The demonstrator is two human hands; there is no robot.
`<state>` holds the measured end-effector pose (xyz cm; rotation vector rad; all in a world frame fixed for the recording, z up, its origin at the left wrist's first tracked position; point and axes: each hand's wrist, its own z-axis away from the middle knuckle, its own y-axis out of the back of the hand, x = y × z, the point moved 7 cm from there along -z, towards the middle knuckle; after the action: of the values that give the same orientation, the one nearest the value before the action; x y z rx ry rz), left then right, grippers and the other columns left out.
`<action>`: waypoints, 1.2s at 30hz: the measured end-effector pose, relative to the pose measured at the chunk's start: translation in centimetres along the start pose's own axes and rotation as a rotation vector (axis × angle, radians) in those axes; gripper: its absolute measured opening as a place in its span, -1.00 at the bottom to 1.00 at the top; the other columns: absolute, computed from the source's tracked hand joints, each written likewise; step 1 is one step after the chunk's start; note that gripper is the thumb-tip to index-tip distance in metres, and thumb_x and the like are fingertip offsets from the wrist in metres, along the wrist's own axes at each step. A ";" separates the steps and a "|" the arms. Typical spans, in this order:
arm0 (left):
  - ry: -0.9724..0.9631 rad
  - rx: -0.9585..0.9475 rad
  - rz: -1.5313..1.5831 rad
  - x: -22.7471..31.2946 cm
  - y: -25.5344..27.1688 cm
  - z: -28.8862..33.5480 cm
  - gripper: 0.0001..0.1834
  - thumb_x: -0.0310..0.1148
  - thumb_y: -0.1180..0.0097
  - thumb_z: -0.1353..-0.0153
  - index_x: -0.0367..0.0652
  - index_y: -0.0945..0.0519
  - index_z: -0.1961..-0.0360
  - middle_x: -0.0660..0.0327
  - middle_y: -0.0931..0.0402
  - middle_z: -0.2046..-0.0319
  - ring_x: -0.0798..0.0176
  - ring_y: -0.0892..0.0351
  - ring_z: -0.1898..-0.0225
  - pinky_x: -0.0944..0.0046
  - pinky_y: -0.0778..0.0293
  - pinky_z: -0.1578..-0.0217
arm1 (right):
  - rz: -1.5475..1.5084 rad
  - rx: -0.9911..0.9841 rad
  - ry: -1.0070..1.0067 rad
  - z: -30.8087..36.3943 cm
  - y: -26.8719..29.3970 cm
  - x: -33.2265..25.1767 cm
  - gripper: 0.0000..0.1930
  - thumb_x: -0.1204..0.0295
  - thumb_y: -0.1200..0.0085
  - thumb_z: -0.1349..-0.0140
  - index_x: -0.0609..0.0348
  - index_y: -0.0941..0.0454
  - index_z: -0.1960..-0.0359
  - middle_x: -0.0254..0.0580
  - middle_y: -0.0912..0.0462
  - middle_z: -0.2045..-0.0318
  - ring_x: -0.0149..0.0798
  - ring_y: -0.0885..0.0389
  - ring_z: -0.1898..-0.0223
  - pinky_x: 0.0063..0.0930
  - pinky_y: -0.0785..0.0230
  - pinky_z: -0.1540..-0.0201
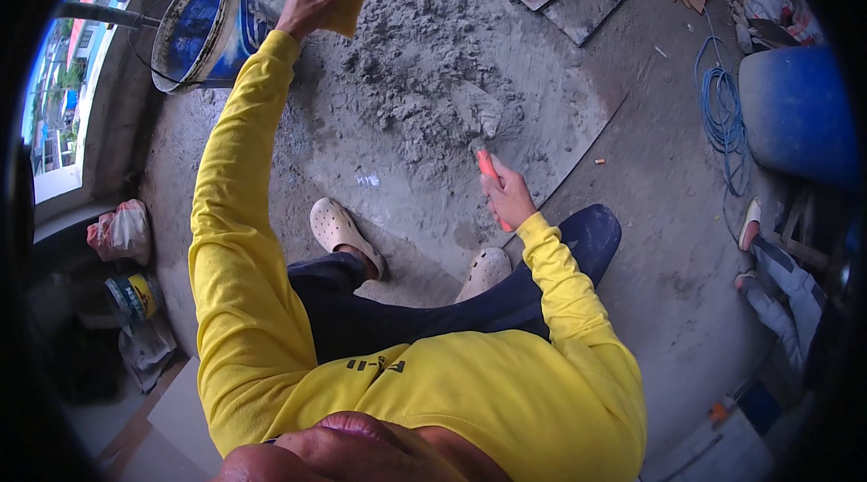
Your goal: The person mixes a pile of cement on the floor using a trowel in their right hand. They repeatedly scoop water from a nearby bucket with a yellow sponge held in their left hand and add it to the cement while mixing.
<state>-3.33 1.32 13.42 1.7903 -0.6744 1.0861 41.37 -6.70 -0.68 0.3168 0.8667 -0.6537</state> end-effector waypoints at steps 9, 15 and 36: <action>-0.109 0.445 -0.671 2.0 18.3 4.0 -0.29 0.04 -0.23 -0.20 0.25 -0.27 -0.34 0.04 -0.53 -0.09 -0.04 -0.59 -0.05 0.03 -0.54 -0.01 | -0.355 0.167 -0.239 -10.2 -3.0 2.3 -0.80 0.20 0.12 -0.45 0.01 -0.37 0.08 -0.38 -0.37 0.59 -0.53 -0.26 0.74 -0.56 -0.20 0.74; 0.130 0.411 -1.109 -6.6 29.5 3.1 -0.43 0.01 -0.08 -0.27 0.27 -0.29 -0.29 -0.02 -0.55 -0.03 -0.14 -0.57 -0.01 -0.05 -0.50 0.04 | 0.312 0.305 0.162 -18.7 -3.3 -4.8 -0.76 0.30 0.09 -0.39 0.10 -0.37 -0.01 -0.12 -0.49 0.52 -0.17 -0.53 0.57 -0.24 -0.42 0.54; 0.683 -0.414 -0.476 -36.9 31.8 -0.6 -0.19 -0.34 -0.11 -0.05 0.04 -0.18 -0.39 0.02 -0.54 -0.03 0.09 -0.60 0.17 0.09 -0.52 0.22 | -0.484 0.598 -0.355 -0.9 7.2 6.0 -0.66 0.13 0.10 -0.43 0.01 -0.35 -0.10 -0.42 -0.36 0.57 -0.58 -0.22 0.73 -0.59 -0.17 0.73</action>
<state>-45.95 -12.25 -5.82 1.0428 -0.0357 1.0384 48.33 -3.13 -5.98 0.5121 0.3849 -1.3808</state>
